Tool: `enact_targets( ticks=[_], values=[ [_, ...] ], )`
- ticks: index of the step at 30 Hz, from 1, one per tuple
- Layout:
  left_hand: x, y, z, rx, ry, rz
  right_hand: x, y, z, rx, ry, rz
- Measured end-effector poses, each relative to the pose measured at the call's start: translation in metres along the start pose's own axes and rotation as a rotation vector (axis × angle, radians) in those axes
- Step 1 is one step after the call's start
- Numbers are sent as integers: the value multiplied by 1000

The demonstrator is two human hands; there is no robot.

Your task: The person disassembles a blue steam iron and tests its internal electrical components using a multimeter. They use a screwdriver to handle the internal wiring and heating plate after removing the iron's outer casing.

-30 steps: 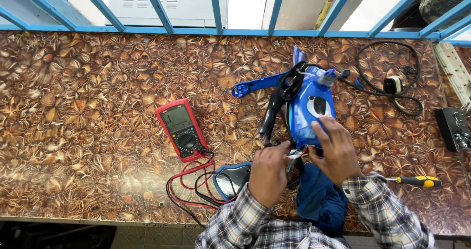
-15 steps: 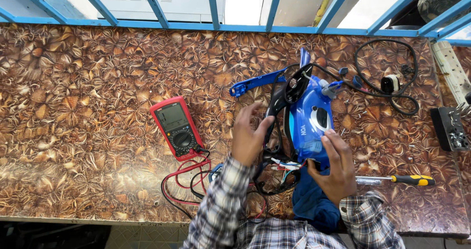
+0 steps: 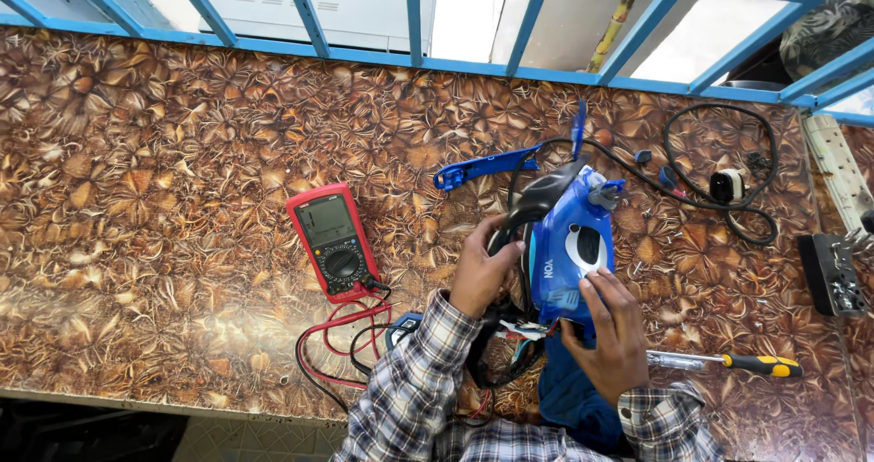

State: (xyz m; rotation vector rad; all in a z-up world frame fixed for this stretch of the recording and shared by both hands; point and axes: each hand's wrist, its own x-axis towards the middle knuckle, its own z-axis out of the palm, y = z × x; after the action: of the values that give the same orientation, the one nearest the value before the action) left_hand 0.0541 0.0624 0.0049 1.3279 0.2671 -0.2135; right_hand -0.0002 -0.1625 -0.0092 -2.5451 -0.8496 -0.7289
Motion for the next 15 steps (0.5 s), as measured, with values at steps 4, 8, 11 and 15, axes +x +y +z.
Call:
enact_targets(
  ticks=[4, 8, 11, 15],
  values=[
    [-16, 18, 15, -146, -30, 73, 3, -3, -1, 28, -2, -18],
    [-31, 31, 31, -235, -97, 40, -3, -11, -2, 61, -87, 11],
    [-40, 40, 41, -261, -116, 20, -8, -15, -1, 113, -129, 72],
    [-45, 42, 49, -230, -85, 43, -12, -10, -1, 182, -175, 96]
  ],
)
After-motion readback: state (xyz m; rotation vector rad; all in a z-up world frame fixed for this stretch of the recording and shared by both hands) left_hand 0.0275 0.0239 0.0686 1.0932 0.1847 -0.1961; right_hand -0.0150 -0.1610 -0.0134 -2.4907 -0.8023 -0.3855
